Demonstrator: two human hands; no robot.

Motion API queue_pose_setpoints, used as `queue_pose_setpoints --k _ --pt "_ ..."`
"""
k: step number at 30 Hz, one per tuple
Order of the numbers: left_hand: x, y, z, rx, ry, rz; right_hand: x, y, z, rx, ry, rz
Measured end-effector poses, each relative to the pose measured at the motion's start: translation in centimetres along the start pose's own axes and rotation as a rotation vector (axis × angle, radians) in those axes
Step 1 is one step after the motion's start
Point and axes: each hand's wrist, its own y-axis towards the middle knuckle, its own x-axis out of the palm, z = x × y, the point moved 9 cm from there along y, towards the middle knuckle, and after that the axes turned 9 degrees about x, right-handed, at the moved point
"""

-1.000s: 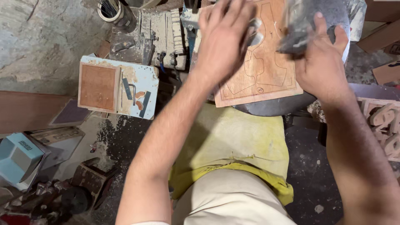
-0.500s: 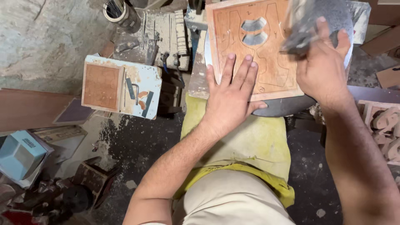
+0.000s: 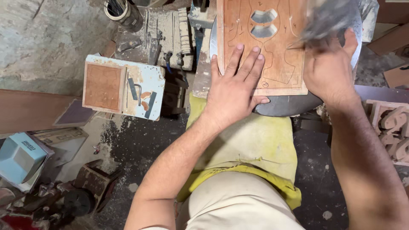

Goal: The person cuts a wooden board on a scroll saw, guiding the board by hand to follow drawn pattern lines. They rotate and reposition the board repeatedly, cut out interior shapes, and remove the cut pieces from the board as the cuts are completed.

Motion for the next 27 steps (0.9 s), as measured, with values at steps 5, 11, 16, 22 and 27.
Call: queue_pose_setpoints --k 5,11,16,22,27 --pt "-0.2 0.1 -0.2 -0.002 -0.009 -0.007 0.0 0.2 -0.3 0.038 -0.002 -0.025" --pt "-0.4 0.4 -0.3 0.015 -0.005 0.004 -0.3 0.4 -0.6 0.058 0.03 -0.037" --pt "-0.4 0.5 -0.6 0.016 0.008 -0.022 -1.4 -0.1 -1.4 -0.063 0.147 0.077" --pt "-0.4 0.8 -0.7 0.01 -0.006 -0.051 -1.3 0.1 -1.0 -0.079 0.155 0.105" --pt "-0.7 0.7 -0.6 0.015 -0.004 -0.026 -0.1 0.3 -0.1 -0.003 -0.029 0.028"
